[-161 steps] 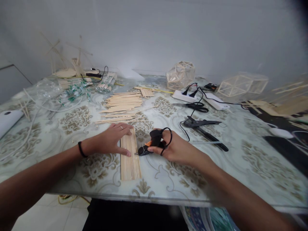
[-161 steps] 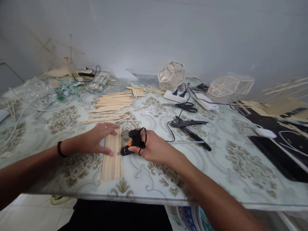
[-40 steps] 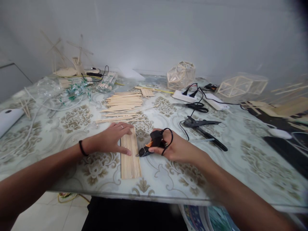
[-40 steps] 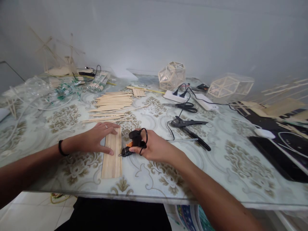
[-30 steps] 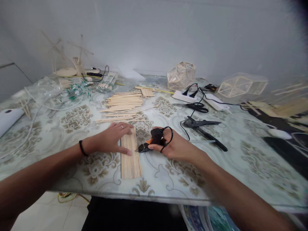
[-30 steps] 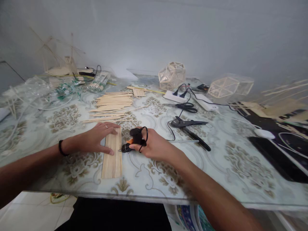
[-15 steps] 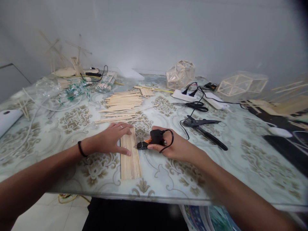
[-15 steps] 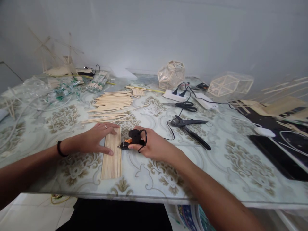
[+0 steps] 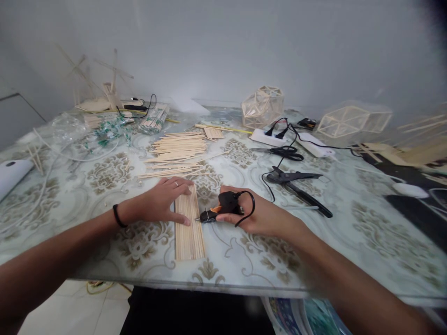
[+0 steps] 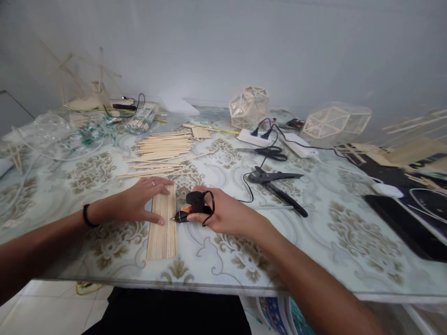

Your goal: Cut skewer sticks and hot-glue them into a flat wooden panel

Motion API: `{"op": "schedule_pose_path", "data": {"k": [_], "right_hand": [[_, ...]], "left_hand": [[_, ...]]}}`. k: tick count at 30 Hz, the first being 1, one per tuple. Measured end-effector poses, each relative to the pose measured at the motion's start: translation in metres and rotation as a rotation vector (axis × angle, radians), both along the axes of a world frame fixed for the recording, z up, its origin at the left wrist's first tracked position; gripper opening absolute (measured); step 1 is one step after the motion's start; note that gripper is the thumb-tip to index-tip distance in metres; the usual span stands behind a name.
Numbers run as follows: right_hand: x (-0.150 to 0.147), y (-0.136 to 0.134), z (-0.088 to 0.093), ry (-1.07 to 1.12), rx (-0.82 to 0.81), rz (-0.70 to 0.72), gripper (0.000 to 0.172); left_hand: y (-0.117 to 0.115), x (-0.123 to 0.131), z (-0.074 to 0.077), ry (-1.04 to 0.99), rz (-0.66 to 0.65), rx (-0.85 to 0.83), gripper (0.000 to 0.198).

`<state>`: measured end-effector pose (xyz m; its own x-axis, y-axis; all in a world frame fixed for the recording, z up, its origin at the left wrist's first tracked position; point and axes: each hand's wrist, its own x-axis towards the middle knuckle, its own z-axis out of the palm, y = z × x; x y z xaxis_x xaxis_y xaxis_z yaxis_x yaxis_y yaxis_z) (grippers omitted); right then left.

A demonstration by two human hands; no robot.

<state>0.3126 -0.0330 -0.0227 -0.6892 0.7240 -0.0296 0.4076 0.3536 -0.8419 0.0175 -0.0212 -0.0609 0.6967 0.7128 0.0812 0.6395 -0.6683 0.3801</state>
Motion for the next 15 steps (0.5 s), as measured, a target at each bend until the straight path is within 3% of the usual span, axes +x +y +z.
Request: {"op": "schedule_pose_path", "data": {"k": [15], "right_hand": [[0.0013, -0.0016, 0.0035, 0.039, -0.127, 0.021, 0.030]], "left_hand": [[0.0002, -0.0001, 0.0005, -0.002, -0.006, -0.003, 0.078]]}}
